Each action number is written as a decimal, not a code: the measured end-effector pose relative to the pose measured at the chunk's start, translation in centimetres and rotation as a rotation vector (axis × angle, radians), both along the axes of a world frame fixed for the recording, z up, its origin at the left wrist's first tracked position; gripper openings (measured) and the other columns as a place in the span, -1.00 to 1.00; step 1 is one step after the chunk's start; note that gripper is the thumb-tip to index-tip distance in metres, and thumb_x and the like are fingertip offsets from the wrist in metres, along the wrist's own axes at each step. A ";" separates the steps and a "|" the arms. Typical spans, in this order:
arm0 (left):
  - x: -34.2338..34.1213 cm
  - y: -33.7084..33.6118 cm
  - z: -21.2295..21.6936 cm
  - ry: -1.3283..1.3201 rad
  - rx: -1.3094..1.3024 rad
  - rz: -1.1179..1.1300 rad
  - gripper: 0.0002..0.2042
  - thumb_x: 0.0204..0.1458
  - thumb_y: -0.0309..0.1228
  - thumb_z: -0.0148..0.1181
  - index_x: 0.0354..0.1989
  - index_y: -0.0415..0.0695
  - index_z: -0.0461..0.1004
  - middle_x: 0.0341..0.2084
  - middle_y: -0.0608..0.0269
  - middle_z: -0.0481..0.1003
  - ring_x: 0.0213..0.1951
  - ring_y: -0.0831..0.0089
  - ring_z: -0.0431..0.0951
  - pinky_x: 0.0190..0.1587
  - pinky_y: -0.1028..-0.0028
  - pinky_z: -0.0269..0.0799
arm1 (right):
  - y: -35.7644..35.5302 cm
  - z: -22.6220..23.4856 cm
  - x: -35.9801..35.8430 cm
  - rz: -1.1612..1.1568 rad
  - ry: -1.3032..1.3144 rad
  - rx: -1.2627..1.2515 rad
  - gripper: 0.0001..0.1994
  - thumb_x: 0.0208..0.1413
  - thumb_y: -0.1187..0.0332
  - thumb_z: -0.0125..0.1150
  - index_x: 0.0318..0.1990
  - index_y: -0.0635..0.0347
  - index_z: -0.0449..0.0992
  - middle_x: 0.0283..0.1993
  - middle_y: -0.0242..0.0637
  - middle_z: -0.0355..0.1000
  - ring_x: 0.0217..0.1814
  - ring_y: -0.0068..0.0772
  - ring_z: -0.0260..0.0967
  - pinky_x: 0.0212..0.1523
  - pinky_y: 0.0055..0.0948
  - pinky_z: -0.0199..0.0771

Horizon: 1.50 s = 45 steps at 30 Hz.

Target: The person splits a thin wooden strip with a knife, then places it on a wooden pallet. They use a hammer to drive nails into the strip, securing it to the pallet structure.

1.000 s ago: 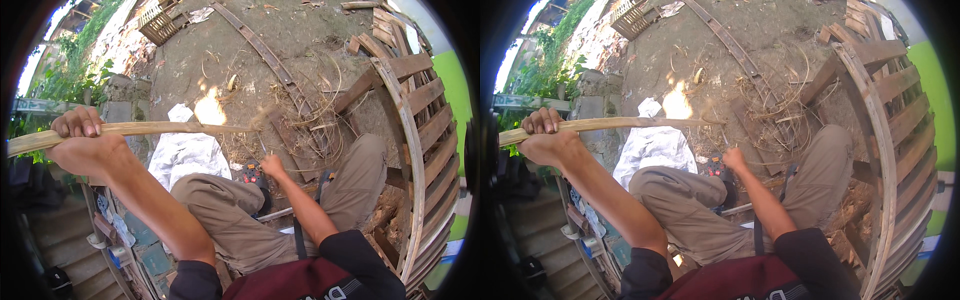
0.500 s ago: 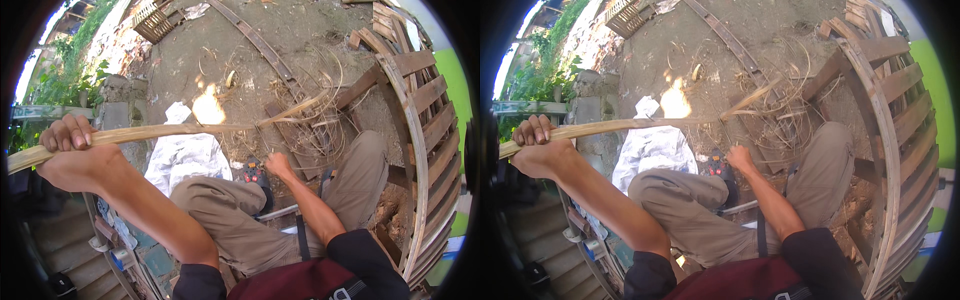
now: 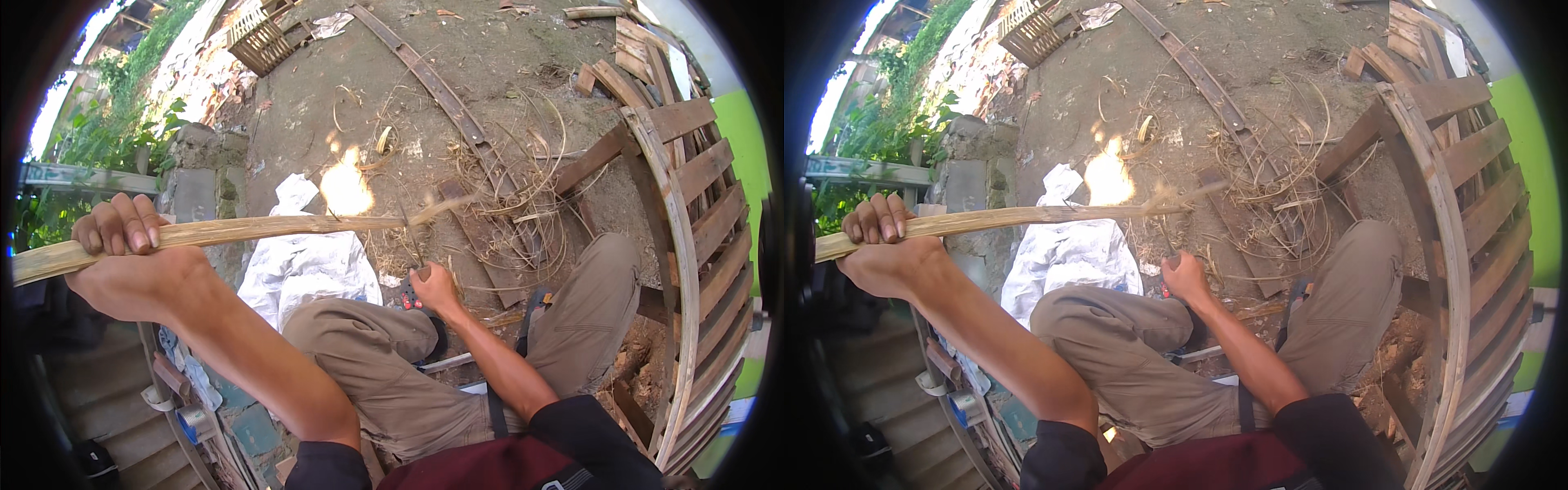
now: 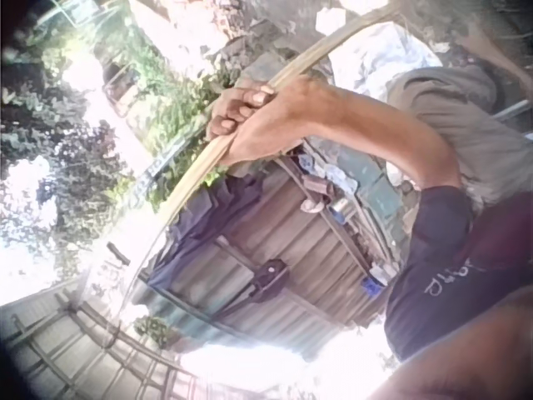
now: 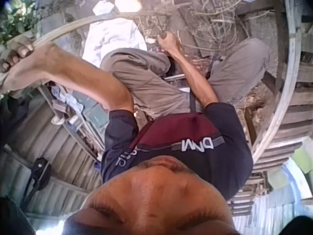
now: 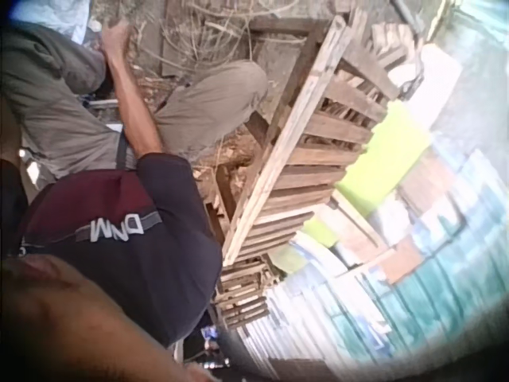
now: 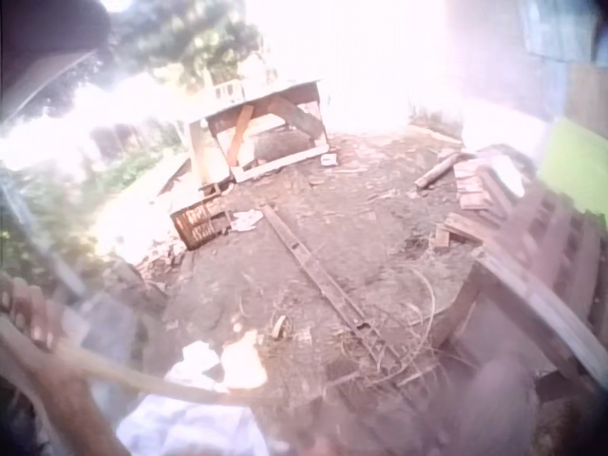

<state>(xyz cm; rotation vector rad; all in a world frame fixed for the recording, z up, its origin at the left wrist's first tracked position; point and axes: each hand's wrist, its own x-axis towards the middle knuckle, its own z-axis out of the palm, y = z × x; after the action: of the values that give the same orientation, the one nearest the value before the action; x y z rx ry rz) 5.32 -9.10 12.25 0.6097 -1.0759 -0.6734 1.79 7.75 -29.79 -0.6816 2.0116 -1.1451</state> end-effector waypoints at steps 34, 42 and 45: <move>1.8 -1.3 0.3 0.003 0.078 -0.102 -0.64 0.31 -0.23 -0.34 -0.60 0.02 0.06 -0.77 0.41 0.01 -0.77 0.61 -0.02 -0.76 0.56 -0.10 | 3.1 -4.8 -0.3 0.145 -0.109 0.263 -0.69 0.04 0.22 0.27 -0.18 0.27 0.64 -0.36 0.14 0.56 -0.25 0.16 0.60 -0.21 0.00 0.55; -0.8 -1.2 -7.5 0.035 0.285 -0.198 -0.29 0.24 0.44 -0.49 -0.55 -0.01 0.09 -0.73 0.40 0.04 -0.76 0.58 0.00 -0.74 0.56 -0.08 | 3.2 -5.5 1.7 0.038 -0.134 0.207 -0.67 0.03 0.14 0.25 -0.44 0.31 0.57 -0.40 0.13 0.55 -0.24 0.21 0.58 -0.22 0.02 0.54; -0.9 -0.8 -6.0 0.118 0.292 -0.202 -0.26 0.16 0.51 -0.51 -0.55 -0.01 0.09 -0.74 0.39 0.06 -0.76 0.58 -0.01 -0.74 0.56 -0.11 | 3.6 -5.2 -0.5 0.041 -0.009 0.211 -0.67 0.03 0.15 0.28 -0.42 0.31 0.58 -0.38 0.14 0.56 -0.24 0.25 0.56 -0.22 0.02 0.54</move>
<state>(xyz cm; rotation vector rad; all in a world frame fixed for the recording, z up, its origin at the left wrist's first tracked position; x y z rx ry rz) 4.45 -9.87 6.21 0.7071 -0.9432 -1.0420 1.28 11.39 -34.99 -0.6056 2.0645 -0.8944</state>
